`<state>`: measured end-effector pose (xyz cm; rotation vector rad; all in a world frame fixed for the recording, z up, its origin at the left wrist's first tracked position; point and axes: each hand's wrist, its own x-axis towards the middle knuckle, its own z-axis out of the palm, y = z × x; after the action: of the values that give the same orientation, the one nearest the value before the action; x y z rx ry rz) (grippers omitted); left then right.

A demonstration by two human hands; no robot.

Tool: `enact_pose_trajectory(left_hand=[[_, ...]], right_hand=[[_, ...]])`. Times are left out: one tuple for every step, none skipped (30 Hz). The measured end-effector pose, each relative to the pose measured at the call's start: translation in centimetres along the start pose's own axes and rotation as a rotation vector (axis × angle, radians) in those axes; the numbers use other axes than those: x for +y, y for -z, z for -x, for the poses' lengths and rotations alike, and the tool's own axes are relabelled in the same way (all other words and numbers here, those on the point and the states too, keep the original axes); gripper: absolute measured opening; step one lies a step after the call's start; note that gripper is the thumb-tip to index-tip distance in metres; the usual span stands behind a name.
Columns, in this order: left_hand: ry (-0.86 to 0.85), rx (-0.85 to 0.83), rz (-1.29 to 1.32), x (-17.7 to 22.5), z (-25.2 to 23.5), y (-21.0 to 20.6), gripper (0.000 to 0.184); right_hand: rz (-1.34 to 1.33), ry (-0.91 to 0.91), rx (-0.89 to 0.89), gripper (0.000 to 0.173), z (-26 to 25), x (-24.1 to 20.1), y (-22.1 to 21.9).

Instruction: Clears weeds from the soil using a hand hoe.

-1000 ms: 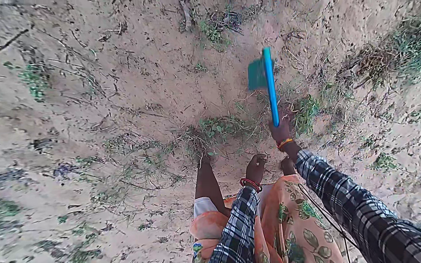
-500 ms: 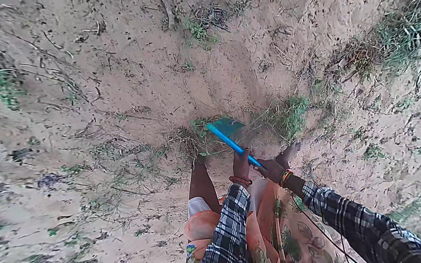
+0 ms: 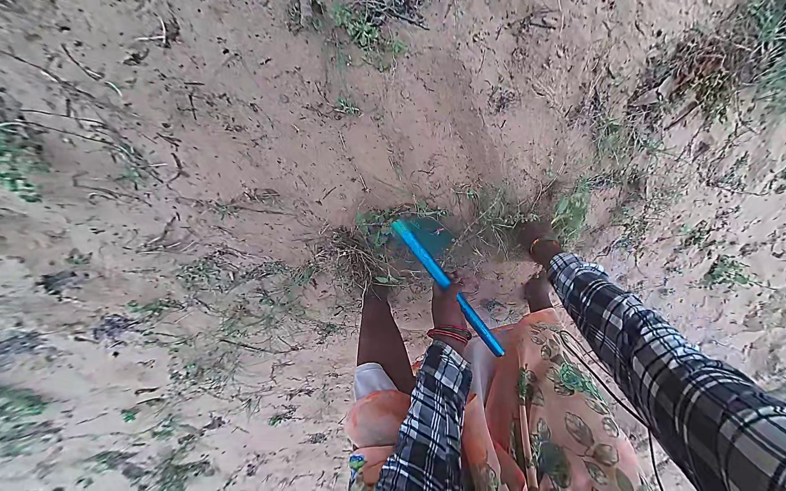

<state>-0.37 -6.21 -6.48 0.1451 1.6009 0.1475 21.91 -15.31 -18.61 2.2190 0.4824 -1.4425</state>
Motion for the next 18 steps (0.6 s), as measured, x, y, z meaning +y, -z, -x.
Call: enact_pose_trajectory(left_hand=[[-0.028, 0.012, -0.005, -0.1, 0.0, 0.0, 0.036], [-0.056, 0.025, -0.001, -0.2, -0.1, -0.1, 0.037], [-0.084, 0.038, 0.003, -0.2, -0.1, -0.1, 0.036], [-0.107, 0.058, 0.006, -0.1, -0.1, -0.2, 0.035], [-0.129, 0.083, 0.016, 0.0, 0.0, -0.3, 0.033], [-0.151, 0.105, 0.037, 0.1, 0.0, -0.3, 0.032], [-0.17, 0.123, 0.055, 0.3, 0.0, -0.3, 0.033], [-0.184, 0.141, 0.061, 0.5, 0.0, -0.3, 0.034], [-0.191, 0.16, 0.055, 0.8, 0.0, -0.3, 0.033], [-0.189, 0.181, 0.054, 1.0, 0.1, -0.3, 0.032], [-0.184, 0.211, 0.05, 1.2, 0.1, -0.2, 0.032], [-0.18, 0.228, 0.04, 1.4, 0.2, -0.2, 0.033], [-0.175, 0.238, 0.024, 1.5, 0.3, -0.1, 0.034], [-0.173, 0.246, 0.012, 1.6, 0.2, 0.0, 0.034], [-0.17, 0.251, 0.005, 1.6, 0.2, 0.1, 0.033], [-0.165, 0.243, 0.0, 1.6, 0.2, 0.3, 0.033], [-0.16, 0.243, -0.006, 1.6, 0.2, 0.4, 0.033], [-0.153, 0.247, -0.011, 1.5, 0.2, 0.4, 0.033]], right_hand=[[-0.014, -0.014, 0.01, 0.049, 1.2, 0.1, -2.1], [-0.007, -0.022, -0.003, 0.059, 2.2, 0.1, -4.3], [0.01, -0.029, -0.063, 0.066, 3.8, -0.4, -6.1], [0.041, -0.015, -0.178, 0.068, 5.8, -1.0, -7.6], [0.07, 0.04, -0.3, 0.064, 7.5, -1.2, -9.4], [0.123, 0.122, -0.441, 0.06, 8.9, -1.2, -11.4], [0.196, 0.233, -0.568, 0.058, 9.8, -1.0, -13.6], [0.265, 0.33, -0.652, 0.061, 10.5, -0.6, -15.4], [0.333, 0.374, -0.705, 0.064, 11.1, -0.6, -16.3], [0.378, 0.391, -0.735, 0.065, 11.8, -1.1, -15.8], [0.38, 0.412, -0.726, 0.06, 12.4, -1.7, -14.2], [0.363, 0.425, -0.677, 0.048, 12.6, -2.5, -11.9], [0.339, 0.421, -0.636, 0.037, 12.4, -3.8, -8.5], [0.303, 0.404, -0.6, 0.032, 11.2, -5.2, -5.4], [0.247, 0.385, -0.526, 0.03, 9.3, -6.2, -2.6], [0.148, 0.379, -0.368, 0.028, 7.1, -6.6, -0.2], [-0.018, 0.333, -0.202, 0.031, 5.1, -7.0, 2.2], [-0.122, 0.295, -0.049, 0.033, 3.2, -8.0, 4.3]])
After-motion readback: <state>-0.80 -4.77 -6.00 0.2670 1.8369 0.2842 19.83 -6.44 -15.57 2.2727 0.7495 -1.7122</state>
